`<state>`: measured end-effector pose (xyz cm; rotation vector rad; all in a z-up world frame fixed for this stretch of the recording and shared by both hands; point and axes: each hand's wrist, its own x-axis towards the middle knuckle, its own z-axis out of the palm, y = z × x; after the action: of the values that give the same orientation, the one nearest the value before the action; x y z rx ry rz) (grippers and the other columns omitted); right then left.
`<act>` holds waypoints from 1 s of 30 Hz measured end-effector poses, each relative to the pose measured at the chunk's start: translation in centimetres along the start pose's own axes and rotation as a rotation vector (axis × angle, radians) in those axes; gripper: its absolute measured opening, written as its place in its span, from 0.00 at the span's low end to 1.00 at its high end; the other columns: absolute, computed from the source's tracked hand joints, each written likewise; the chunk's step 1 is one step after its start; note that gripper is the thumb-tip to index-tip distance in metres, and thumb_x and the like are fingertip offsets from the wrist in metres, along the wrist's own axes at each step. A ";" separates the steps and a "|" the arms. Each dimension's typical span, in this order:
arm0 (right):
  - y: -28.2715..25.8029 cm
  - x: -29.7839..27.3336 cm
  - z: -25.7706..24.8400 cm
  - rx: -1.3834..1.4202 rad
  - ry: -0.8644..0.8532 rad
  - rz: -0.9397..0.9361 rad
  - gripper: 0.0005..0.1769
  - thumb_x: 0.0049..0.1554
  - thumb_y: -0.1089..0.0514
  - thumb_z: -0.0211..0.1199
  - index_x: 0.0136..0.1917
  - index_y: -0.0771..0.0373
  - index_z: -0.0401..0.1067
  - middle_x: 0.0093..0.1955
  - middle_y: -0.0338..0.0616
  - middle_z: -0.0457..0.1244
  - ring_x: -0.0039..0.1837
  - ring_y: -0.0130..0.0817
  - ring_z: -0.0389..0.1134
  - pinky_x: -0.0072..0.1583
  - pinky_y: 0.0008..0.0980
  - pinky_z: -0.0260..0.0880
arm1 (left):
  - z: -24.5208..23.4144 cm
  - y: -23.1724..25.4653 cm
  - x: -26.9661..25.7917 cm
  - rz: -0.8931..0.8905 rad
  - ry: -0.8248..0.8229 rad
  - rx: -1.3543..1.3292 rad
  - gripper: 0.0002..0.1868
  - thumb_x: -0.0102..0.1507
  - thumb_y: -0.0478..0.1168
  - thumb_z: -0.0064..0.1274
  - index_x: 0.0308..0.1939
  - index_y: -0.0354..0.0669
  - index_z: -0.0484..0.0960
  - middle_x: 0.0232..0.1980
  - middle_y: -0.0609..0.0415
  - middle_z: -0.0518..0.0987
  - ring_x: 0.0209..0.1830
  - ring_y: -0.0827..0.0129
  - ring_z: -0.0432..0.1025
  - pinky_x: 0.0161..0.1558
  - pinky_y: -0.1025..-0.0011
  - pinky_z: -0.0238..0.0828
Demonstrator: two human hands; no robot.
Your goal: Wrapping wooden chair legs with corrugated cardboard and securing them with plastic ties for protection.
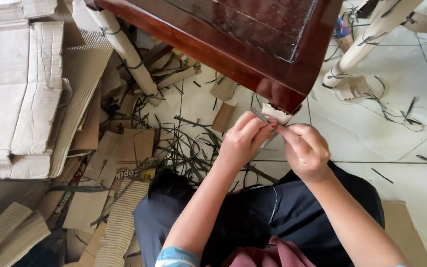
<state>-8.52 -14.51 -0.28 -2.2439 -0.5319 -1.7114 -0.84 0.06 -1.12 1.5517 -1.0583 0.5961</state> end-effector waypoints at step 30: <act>-1.5 -2.2 0.7 0.140 -0.087 0.360 0.07 0.65 0.72 0.62 0.45 0.67 0.75 0.40 0.41 0.61 0.43 0.42 0.69 0.52 0.36 0.72 | 1.1 2.1 -2.4 -1.034 0.095 -0.504 0.17 0.56 0.44 0.72 0.40 0.36 0.86 0.36 0.46 0.86 0.32 0.65 0.82 0.29 0.74 0.80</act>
<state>-9.10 -13.10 -2.57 -2.1632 -0.2364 -1.3615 -3.94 -0.20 -2.31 1.3613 -0.1949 -0.2960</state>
